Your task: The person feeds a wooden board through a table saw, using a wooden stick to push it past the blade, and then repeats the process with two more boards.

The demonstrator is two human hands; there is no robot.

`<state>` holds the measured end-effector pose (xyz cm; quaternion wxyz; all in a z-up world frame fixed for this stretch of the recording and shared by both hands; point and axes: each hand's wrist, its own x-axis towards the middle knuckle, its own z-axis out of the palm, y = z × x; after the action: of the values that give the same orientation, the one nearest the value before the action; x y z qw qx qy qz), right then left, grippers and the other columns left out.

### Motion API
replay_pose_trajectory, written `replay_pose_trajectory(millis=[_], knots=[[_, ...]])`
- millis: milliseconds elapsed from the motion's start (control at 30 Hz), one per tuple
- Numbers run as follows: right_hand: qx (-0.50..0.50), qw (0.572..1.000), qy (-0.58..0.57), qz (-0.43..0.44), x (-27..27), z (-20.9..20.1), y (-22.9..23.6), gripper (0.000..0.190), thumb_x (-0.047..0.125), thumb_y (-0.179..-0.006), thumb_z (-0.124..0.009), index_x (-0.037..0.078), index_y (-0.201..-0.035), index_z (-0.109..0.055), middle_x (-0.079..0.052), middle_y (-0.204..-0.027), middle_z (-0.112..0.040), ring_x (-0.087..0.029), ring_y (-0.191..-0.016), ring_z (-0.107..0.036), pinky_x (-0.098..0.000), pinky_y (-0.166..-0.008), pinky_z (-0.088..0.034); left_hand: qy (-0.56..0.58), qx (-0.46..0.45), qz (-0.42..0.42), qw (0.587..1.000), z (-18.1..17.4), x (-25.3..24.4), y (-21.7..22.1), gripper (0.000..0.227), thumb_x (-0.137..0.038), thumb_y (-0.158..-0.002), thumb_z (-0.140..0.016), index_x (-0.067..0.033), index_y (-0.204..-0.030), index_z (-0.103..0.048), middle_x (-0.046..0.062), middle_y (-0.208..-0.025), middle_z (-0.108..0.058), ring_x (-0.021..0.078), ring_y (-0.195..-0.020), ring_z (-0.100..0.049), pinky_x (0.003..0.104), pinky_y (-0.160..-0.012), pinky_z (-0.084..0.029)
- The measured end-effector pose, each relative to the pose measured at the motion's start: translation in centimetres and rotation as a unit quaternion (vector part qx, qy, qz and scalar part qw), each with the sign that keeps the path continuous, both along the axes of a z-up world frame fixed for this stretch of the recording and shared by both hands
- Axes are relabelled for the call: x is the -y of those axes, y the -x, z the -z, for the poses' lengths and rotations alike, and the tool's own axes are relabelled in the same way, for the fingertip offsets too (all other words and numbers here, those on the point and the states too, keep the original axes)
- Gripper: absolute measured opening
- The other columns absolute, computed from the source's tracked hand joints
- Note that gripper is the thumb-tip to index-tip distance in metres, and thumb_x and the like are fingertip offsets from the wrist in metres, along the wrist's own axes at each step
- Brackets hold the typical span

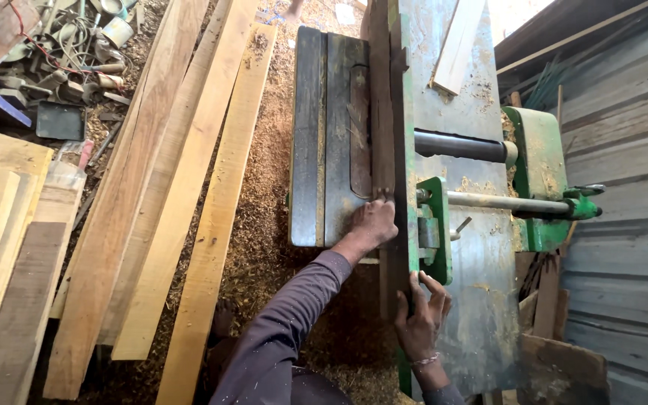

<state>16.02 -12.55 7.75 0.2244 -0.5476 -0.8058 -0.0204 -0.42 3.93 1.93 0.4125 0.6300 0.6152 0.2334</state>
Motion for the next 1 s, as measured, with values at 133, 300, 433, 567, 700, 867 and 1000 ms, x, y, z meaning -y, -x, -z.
replay_pose_trajectory(millis=[133, 300, 433, 567, 700, 867, 1000], knots=[[-0.004, 1.0, -0.002, 0.0, 0.0, -0.2, 0.2, 0.053, 0.01, -0.087, -0.074, 0.01, -0.139, -0.062, -0.012, -0.135, -0.058, -0.032, -0.129, -0.051, -0.0462, -0.111, -0.039, 0.001, 0.011, -0.016, 1.0, -0.4, 0.0, 0.2, 0.035, -0.011, -0.083, -0.065, -0.0008, -0.116, -0.069, 0.025, -0.122, -0.068, 0.0425, -0.116, -0.066, 0.053, -0.1, -0.053], [-0.004, 1.0, -0.003, 0.003, -0.2, -0.1, 0.2, 0.054, 0.01, -0.086, -0.075, 0.01, -0.138, -0.062, -0.013, -0.135, -0.058, -0.032, -0.128, -0.051, -0.0463, -0.11, -0.039, 0.013, 0.018, -0.026, 0.999, 0.3, -0.6, -0.4, 0.039, -0.011, -0.083, -0.065, -0.0013, -0.121, -0.067, 0.025, -0.129, -0.064, 0.0422, -0.121, -0.063, 0.052, -0.104, -0.051], [-0.001, 1.0, 0.0, 0.003, 0.0, -0.3, 0.3, 0.054, 0.01, -0.087, -0.075, 0.01, -0.139, -0.062, -0.013, -0.135, -0.058, -0.032, -0.128, -0.052, -0.0464, -0.11, -0.039, -0.027, 0.025, -0.053, 0.998, 2.1, -1.0, -1.4, 0.062, -0.009, -0.076, -0.067, 0.0025, -0.136, -0.054, 0.029, -0.144, -0.05, 0.0457, -0.122, -0.059, 0.053, -0.103, -0.049], [-0.001, 1.0, -0.009, 0.003, 0.0, 0.2, -0.1, 0.054, 0.01, -0.087, -0.075, 0.01, -0.14, -0.062, -0.013, -0.134, -0.058, -0.032, -0.127, -0.052, -0.0465, -0.11, -0.038, -0.09, 0.046, -0.097, 0.99, 4.5, -2.3, -2.6, 0.076, -0.008, -0.073, -0.066, 0.0049, -0.144, -0.044, 0.031, -0.15, -0.043, 0.0493, -0.122, -0.055, 0.054, -0.101, -0.048], [-0.011, 1.0, -0.008, 0.001, -0.2, 0.3, -0.2, 0.053, 0.011, -0.088, -0.073, 0.011, -0.14, -0.062, -0.013, -0.135, -0.058, -0.032, -0.127, -0.052, -0.0458, -0.11, -0.038, 0.002, 0.086, -0.109, 0.99, 1.0, 0.2, -3.8, 0.063, -0.013, -0.089, -0.056, 0.002, -0.149, -0.042, 0.03, -0.145, -0.051, 0.0486, -0.126, -0.056, 0.055, -0.107, -0.047], [0.003, 1.0, -0.001, 0.0, -0.5, 1.1, -1.0, 0.058, 0.006, -0.083, -0.069, 0.012, -0.14, -0.063, -0.012, -0.136, -0.058, -0.032, -0.126, -0.053, -0.0456, -0.111, -0.039, 0.036, 0.112, -0.078, 0.99, -3.6, 13.3, -3.8, 0.068, -0.028, -0.092, -0.061, 0.0013, -0.148, -0.037, 0.027, -0.139, -0.053, 0.048, -0.122, -0.056, 0.057, -0.1, -0.047], [0.003, 1.0, -0.026, -0.009, -0.6, 1.0, -0.6, 0.054, 0.013, -0.087, -0.077, 0.01, -0.139, -0.062, -0.012, -0.132, -0.058, -0.032, -0.121, -0.054, -0.0463, -0.106, -0.04, 0.068, 0.061, 0.077, 0.993, -1.6, 22.5, -1.3, 0.025, -0.017, -0.088, -0.061, 0.0006, -0.102, -0.071, 0.028, -0.103, -0.07, 0.0467, -0.098, -0.069, 0.055, -0.09, -0.056]])
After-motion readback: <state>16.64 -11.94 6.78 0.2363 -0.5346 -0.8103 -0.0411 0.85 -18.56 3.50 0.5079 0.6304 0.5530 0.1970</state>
